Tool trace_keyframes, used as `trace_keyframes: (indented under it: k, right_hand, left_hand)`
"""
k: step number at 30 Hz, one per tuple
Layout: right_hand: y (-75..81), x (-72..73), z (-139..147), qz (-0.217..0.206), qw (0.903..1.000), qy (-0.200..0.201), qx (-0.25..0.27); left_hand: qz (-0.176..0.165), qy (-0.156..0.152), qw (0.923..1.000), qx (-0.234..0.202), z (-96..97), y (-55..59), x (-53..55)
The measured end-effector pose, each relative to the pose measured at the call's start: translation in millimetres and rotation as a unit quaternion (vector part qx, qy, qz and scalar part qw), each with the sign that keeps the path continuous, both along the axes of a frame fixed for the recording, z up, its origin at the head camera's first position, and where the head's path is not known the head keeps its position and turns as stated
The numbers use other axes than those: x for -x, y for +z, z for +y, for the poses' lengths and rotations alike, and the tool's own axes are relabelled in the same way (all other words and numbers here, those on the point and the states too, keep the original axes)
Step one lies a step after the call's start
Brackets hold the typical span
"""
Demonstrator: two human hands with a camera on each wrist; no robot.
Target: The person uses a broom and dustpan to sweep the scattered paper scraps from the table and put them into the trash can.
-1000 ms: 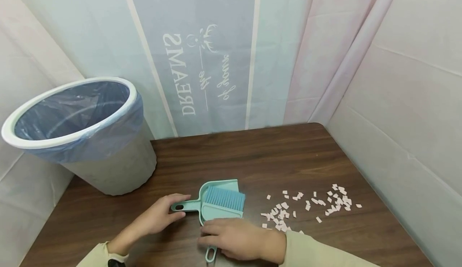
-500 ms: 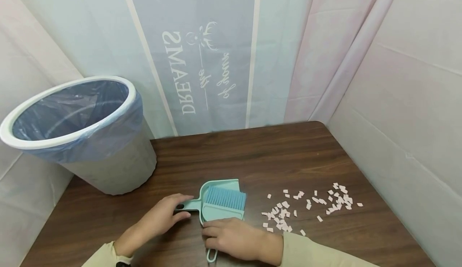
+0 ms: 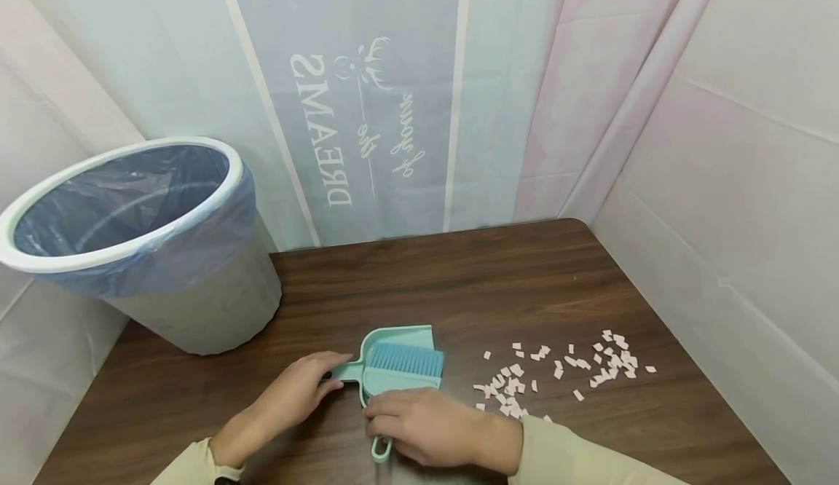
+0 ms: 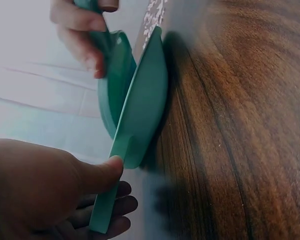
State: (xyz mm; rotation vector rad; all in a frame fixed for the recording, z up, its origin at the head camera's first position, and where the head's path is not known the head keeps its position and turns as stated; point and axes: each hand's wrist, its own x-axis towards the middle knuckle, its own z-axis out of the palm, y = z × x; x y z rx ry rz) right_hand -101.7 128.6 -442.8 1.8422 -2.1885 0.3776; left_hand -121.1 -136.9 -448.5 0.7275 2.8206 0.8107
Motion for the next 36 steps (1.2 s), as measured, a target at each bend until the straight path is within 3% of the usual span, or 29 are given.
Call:
trace_keyframes:
  k: [5,9,13,17,20,24,28,32,36]
  right_hand:
    - [6.6,4.5,0.5,-0.065,0.9972,0.005,0.037]
    - [14.4,10.7,1.2,-0.093,0.9924,0.008,0.081]
    - [23.0,18.2,5.0,-0.117,0.9866,-0.012,0.113]
    - [29.9,29.2,9.1,-0.162,0.9754,-0.042,0.144]
    - [34.8,40.1,11.1,-0.209,0.9604,-0.072,0.17]
    - [40.1,53.6,12.8,-0.252,0.9403,-0.113,0.199]
    - [42.3,60.6,15.1,-0.28,0.9273,-0.141,0.204]
    - [43.5,64.7,16.1,-0.297,0.9202,-0.153,0.205]
    - [45.6,70.1,15.6,-0.294,0.9195,-0.153,0.211]
  left_hand:
    - [0.022,-0.007,0.9993,0.03,1.4,-1.4,-0.5]
    - [0.038,-0.013,0.9983,0.043,2.4,-1.5,-0.3]
    - [0.066,-0.02,0.9968,0.041,3.1,-2.1,-0.5]
    - [0.101,-0.029,0.9936,0.042,4.9,-3.2,-0.5]
    - [0.116,-0.034,0.9915,0.046,6.3,-4.3,-0.3]
    - [0.118,-0.033,0.9909,0.055,7.3,-5.5,0.0]
    - [0.11,-0.032,0.9915,0.06,8.0,-6.3,0.2]
    - [0.112,-0.025,0.992,0.052,9.1,-7.5,1.7]
    - [0.12,-0.01,0.9917,0.045,10.1,-8.0,2.6]
